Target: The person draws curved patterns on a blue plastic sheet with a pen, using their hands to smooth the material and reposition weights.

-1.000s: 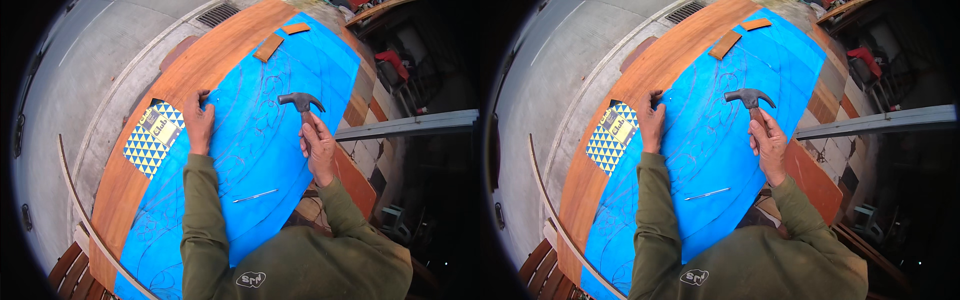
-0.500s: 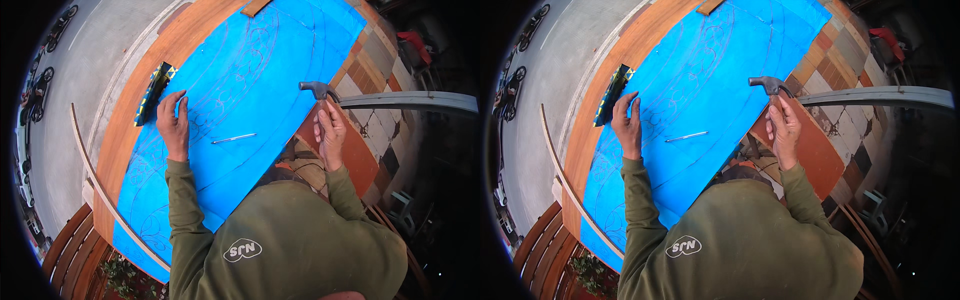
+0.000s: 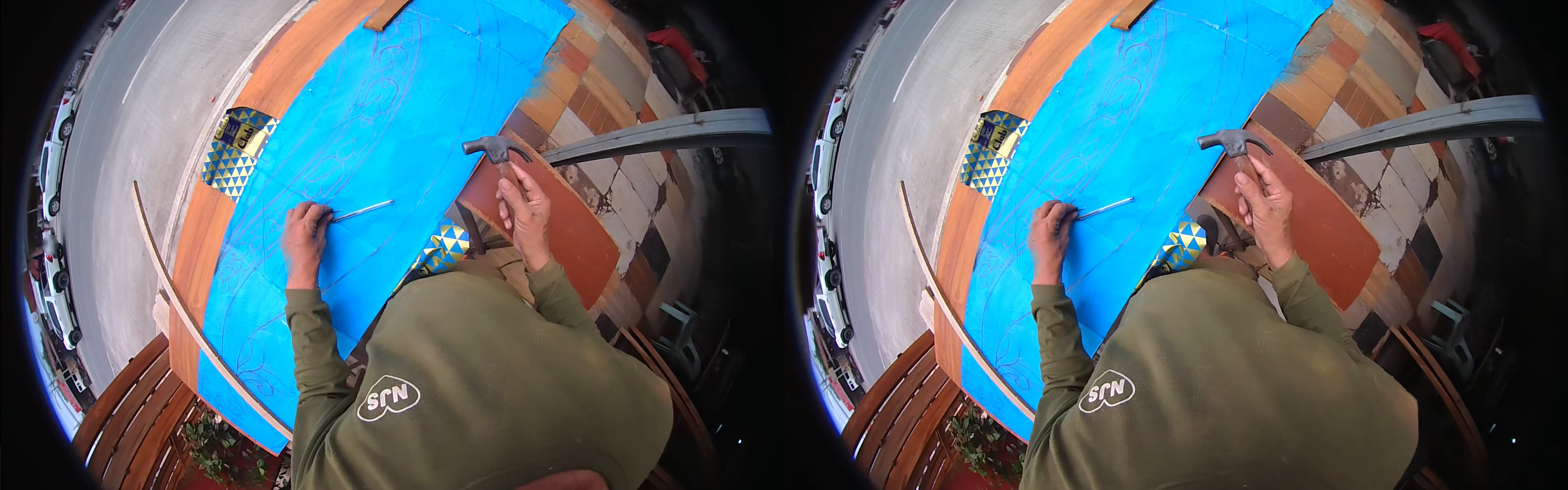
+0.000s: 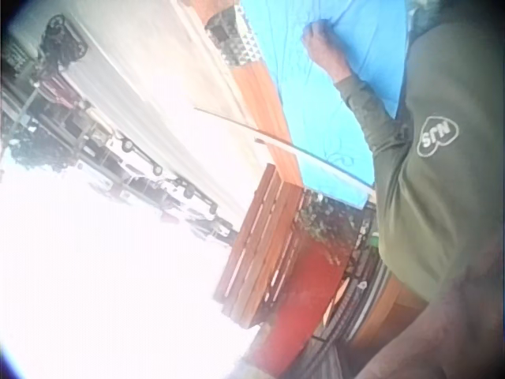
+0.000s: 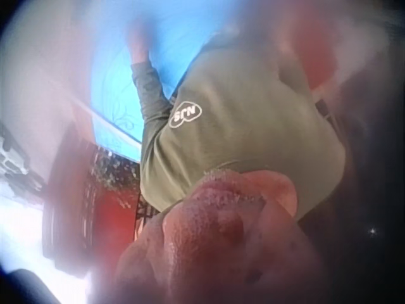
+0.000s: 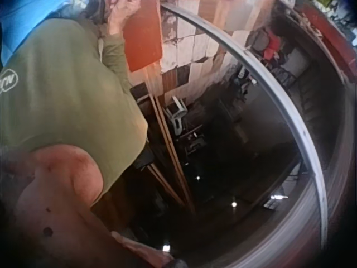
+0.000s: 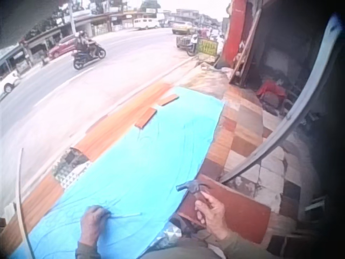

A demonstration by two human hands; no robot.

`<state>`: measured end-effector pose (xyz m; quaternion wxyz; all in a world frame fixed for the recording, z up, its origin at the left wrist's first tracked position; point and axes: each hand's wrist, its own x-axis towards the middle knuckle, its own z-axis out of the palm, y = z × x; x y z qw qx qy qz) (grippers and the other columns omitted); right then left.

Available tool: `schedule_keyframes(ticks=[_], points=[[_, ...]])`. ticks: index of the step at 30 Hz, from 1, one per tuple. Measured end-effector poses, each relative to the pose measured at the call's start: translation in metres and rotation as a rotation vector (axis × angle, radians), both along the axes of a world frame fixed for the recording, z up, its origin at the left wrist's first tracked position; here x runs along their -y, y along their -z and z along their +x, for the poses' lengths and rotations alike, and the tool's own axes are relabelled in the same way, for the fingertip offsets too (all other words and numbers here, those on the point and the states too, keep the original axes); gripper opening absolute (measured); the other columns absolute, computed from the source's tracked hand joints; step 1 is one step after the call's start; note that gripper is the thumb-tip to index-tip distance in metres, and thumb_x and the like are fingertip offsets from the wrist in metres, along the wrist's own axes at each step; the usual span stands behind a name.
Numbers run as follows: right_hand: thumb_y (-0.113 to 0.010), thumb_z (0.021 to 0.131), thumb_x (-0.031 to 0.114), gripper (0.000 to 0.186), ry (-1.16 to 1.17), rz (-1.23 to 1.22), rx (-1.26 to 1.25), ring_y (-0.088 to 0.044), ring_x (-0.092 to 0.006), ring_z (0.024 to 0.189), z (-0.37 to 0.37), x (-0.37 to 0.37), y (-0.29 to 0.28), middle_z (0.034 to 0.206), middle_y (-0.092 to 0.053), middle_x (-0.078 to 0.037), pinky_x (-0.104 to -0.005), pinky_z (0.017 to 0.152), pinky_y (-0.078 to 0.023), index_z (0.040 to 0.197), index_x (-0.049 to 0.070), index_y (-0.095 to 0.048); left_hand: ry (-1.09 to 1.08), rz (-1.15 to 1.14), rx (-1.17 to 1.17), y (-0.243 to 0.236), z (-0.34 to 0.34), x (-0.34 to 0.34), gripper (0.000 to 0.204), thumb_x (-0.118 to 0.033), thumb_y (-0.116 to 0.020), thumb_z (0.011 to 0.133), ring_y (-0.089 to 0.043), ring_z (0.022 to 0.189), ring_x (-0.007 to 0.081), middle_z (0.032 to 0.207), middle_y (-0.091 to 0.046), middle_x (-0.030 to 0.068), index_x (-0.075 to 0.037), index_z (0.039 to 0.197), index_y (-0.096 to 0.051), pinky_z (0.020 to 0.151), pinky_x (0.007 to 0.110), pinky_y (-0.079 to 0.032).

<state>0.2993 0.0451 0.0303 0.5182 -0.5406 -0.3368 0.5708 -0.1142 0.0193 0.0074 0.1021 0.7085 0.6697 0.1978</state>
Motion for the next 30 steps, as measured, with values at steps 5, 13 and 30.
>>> schedule_keyframes(ticks=[5, 13, 30], points=[[-0.078, 0.106, 0.025, 0.052, 0.031, 0.002, -0.036, -0.057, -0.0035, 0.063, 0.011, 0.001, -0.005, 0.094, -0.066, -0.002, -0.0196, 0.048, -0.041, 0.151, 0.002, -0.063, 0.113, 0.118, 0.027, -0.002, -0.004, -0.01, 0.011, -0.01, -0.077, 0.096, -0.07, 0.099, 0.0329, 0.108, -0.073, 0.0098, -0.011, 0.104, -0.07, 0.079, 0.047, -0.058], [-0.076, 0.107, 0.022, 0.051, 0.097, -0.018, -0.007, -0.056, -0.0048, 0.063, 0.026, 0.009, 0.004, 0.094, -0.065, -0.002, -0.0195, 0.048, -0.039, 0.152, 0.002, -0.062, 0.25, 0.128, -0.072, -0.041, 0.072, -0.046, 0.017, 0.003, -0.071, 0.093, -0.069, 0.094, 0.0354, 0.102, -0.07, 0.0141, -0.006, 0.106, -0.067, 0.078, 0.046, -0.056], [-0.079, 0.105, 0.022, 0.051, 0.071, -0.042, 0.041, -0.055, -0.0022, 0.065, 0.043, 0.028, 0.011, 0.094, -0.068, 0.001, -0.0204, 0.05, -0.04, 0.15, 0.002, -0.065, -0.051, 0.078, 0.614, 0.007, 0.153, -0.03, 0.011, 0.0, -0.08, 0.096, -0.073, 0.09, 0.0244, 0.099, -0.076, 0.0111, -0.003, 0.106, -0.077, 0.077, 0.036, -0.058]])
